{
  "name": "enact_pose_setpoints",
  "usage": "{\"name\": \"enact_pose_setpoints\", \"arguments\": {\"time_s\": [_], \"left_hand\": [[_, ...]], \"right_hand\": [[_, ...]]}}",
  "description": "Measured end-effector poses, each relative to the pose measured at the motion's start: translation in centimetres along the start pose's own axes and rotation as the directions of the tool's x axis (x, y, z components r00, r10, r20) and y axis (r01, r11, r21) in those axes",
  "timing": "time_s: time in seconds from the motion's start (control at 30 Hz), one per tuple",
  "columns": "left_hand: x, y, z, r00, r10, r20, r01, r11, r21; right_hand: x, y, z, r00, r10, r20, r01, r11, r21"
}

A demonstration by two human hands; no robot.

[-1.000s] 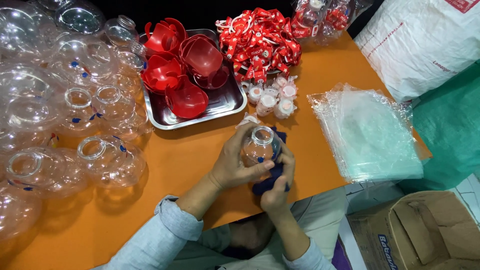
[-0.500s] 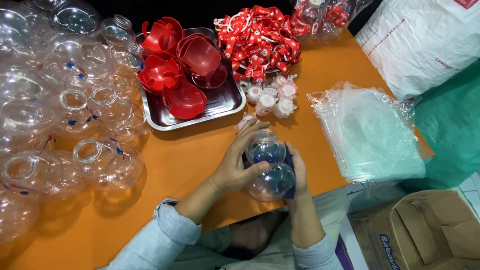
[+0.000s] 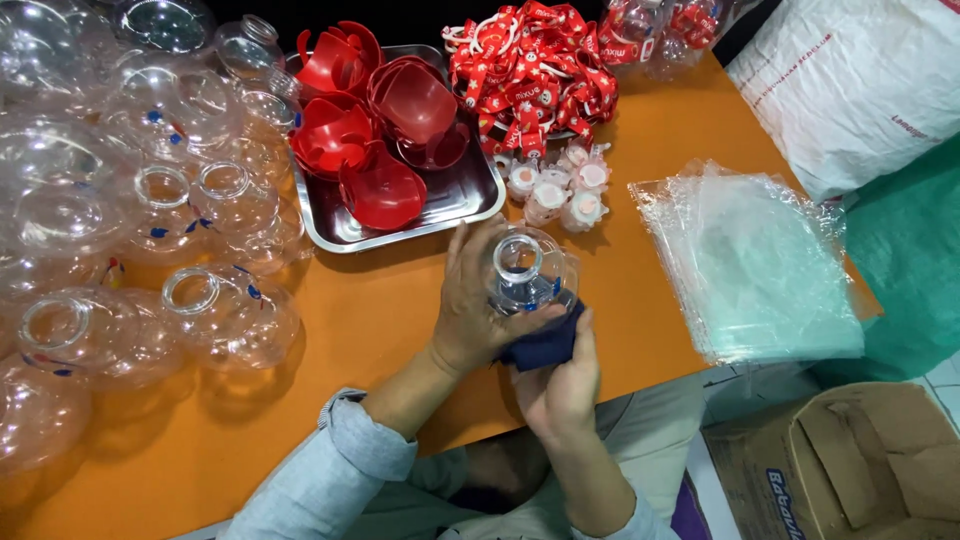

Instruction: Assembling small plastic containers by fitting them with fabric sleeves and attaching decorative lanyards.

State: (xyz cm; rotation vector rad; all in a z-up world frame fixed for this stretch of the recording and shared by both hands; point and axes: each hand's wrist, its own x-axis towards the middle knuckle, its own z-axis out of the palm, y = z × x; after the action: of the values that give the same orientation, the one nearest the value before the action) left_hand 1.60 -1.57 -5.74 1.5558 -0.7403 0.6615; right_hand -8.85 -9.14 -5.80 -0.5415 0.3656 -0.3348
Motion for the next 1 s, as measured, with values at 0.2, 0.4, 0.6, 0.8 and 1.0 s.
{"name": "enact_pose_setpoints", "arguments": {"time_s": [0.2, 0.4, 0.6, 0.8, 1.0], "left_hand": [[0.1, 0.6, 0.5, 0.995, 0.041, 0.094, -0.040, 0.999, -0.007], [1.5, 0.5, -1.8, 0.917, -0.023, 0.398, 0.065, 0.994, -0.092], [2.3, -0.5, -2.6, 0.921, -0.056, 0.386, 0.127, 0.979, -0.161], [2.9, -0.9, -3.1, 0.898, -0.125, 0.421, 0.197, 0.972, -0.131], [3.6, 0.0, -4.0, 0.827, -0.250, 0.503, 0.327, 0.942, -0.070]], "right_hand": [[-0.2, -1.4, 2.3, 0.938, -0.342, -0.049, 0.272, 0.818, -0.506], [1.5, -1.6, 1.8, 0.925, -0.378, -0.043, 0.236, 0.660, -0.713], [1.5, -2.3, 4.8, 0.921, -0.390, -0.016, 0.209, 0.527, -0.824], [2.6, -1.8, 3.5, 0.910, -0.315, 0.271, 0.401, 0.498, -0.769], [5.1, -2.6, 1.3, 0.877, -0.288, 0.384, 0.479, 0.478, -0.736]]}}
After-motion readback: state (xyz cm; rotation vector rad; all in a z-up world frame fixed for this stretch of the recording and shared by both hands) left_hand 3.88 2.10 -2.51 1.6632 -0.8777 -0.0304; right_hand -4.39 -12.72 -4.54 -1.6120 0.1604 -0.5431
